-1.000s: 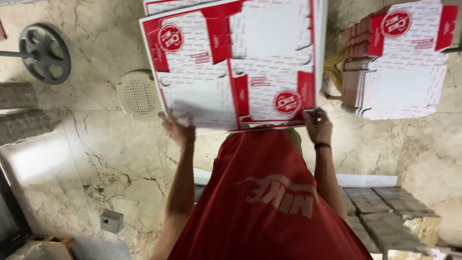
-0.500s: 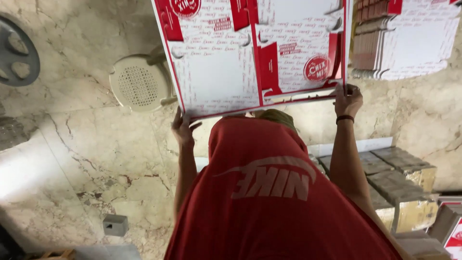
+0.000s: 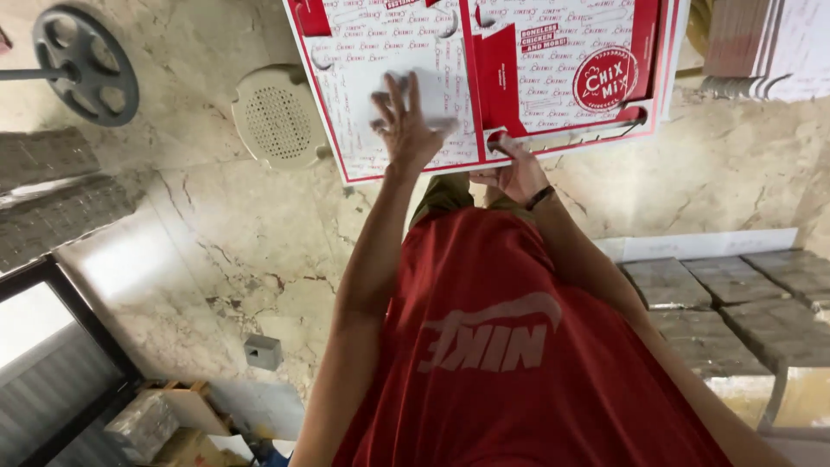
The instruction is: Folding flat cardboard templates into boxes and stacking them.
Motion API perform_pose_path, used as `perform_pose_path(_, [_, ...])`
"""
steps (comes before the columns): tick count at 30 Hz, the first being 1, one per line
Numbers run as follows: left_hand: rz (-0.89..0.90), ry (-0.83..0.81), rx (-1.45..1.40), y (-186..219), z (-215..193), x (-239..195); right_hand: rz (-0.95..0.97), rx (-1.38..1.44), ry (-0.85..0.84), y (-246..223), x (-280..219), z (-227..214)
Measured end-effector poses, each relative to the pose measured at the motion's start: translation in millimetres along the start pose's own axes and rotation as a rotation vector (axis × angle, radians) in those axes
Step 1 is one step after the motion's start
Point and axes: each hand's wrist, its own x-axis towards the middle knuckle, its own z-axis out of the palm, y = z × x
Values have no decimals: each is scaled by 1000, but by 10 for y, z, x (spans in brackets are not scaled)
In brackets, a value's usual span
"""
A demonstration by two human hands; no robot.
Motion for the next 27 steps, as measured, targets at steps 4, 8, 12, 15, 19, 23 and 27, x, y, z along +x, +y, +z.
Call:
perform_pose_path(4, [-47,37,-118,-3,451,283,-132,-229,-191,81,140,-224])
perform_pose_path(8, [-143,-53,-141,175,335,239,-111,-905,232,-1,-163,136])
perform_pose_path(12, [-123,-73,-259,195,241,183,-185,272,-467,489,767,-711])
perform_pose_path(15, [-203,-162,-179,345,-2,104,-408,-690,82,115,-101,208])
perform_pose_path(19, [-48,-135,-10,215,-13,-51,-102,-642,199,165,-60,179])
perform_pose_path(23, [46,-192,-67,367,-43,-42,-126,-1030,240,51,36,333])
perform_pose_path(27, [50,-192,-42,243,172,17,-358,-1351,130,326,643,-512])
